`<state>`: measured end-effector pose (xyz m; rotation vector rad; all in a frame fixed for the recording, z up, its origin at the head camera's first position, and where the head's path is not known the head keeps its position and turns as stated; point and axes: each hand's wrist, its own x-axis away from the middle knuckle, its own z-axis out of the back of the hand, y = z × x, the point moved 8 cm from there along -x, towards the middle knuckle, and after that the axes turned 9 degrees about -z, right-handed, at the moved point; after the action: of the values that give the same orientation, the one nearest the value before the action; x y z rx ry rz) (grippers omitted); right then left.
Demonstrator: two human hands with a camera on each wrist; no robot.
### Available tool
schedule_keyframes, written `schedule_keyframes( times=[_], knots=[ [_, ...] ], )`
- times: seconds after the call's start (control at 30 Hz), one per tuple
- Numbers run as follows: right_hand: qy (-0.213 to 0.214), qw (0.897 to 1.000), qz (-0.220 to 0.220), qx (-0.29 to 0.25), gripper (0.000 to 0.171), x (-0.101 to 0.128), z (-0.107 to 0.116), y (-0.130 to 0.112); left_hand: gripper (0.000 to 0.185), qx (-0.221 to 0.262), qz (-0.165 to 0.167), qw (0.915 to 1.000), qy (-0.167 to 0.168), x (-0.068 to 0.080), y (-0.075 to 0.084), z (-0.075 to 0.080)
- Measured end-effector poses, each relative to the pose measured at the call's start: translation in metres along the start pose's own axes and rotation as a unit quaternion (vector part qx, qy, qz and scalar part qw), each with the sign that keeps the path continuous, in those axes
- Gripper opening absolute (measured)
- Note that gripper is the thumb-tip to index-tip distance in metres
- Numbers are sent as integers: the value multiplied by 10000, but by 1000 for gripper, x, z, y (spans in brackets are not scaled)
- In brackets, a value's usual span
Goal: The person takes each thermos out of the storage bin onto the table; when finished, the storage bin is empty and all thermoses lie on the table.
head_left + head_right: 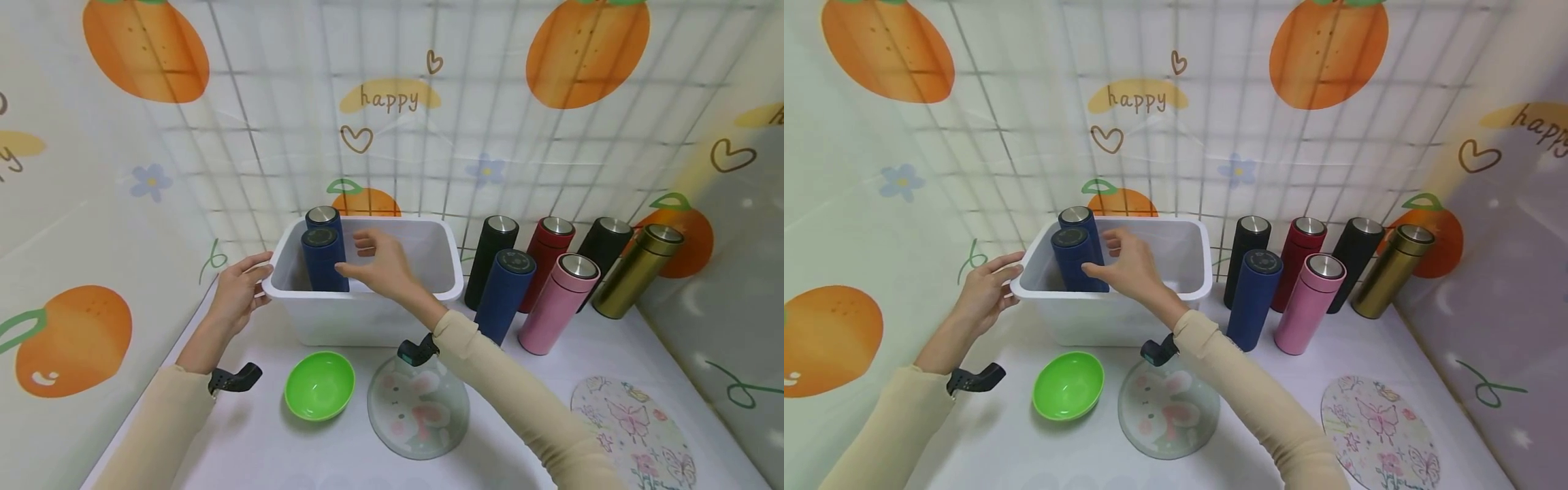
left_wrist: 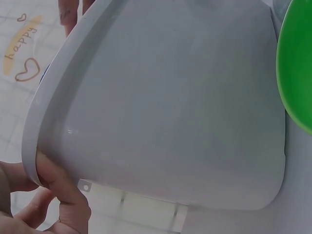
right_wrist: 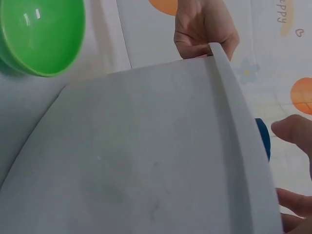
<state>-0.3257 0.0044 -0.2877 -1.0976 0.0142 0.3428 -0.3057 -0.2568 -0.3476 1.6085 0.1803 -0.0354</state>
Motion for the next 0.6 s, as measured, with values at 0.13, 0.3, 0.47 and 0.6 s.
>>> schedule_keyframes(
  times=[0.13,0.3,0.47,0.6],
  knots=[
    [23,9999,-121,-41,63,-4,-3,1,47,103,23,9999,-17,0,-1,0],
    [3,9999,-160,-59,66,-10,-12,-2,47,183,32,9998,34,1,-2,2],
    [28,9996,-264,-24,66,-16,-21,-3,48,175,61,9998,54,0,-3,2],
    [49,9996,-270,-30,65,-20,-25,-5,49,94,46,9999,32,-2,-3,3]
  ],
)
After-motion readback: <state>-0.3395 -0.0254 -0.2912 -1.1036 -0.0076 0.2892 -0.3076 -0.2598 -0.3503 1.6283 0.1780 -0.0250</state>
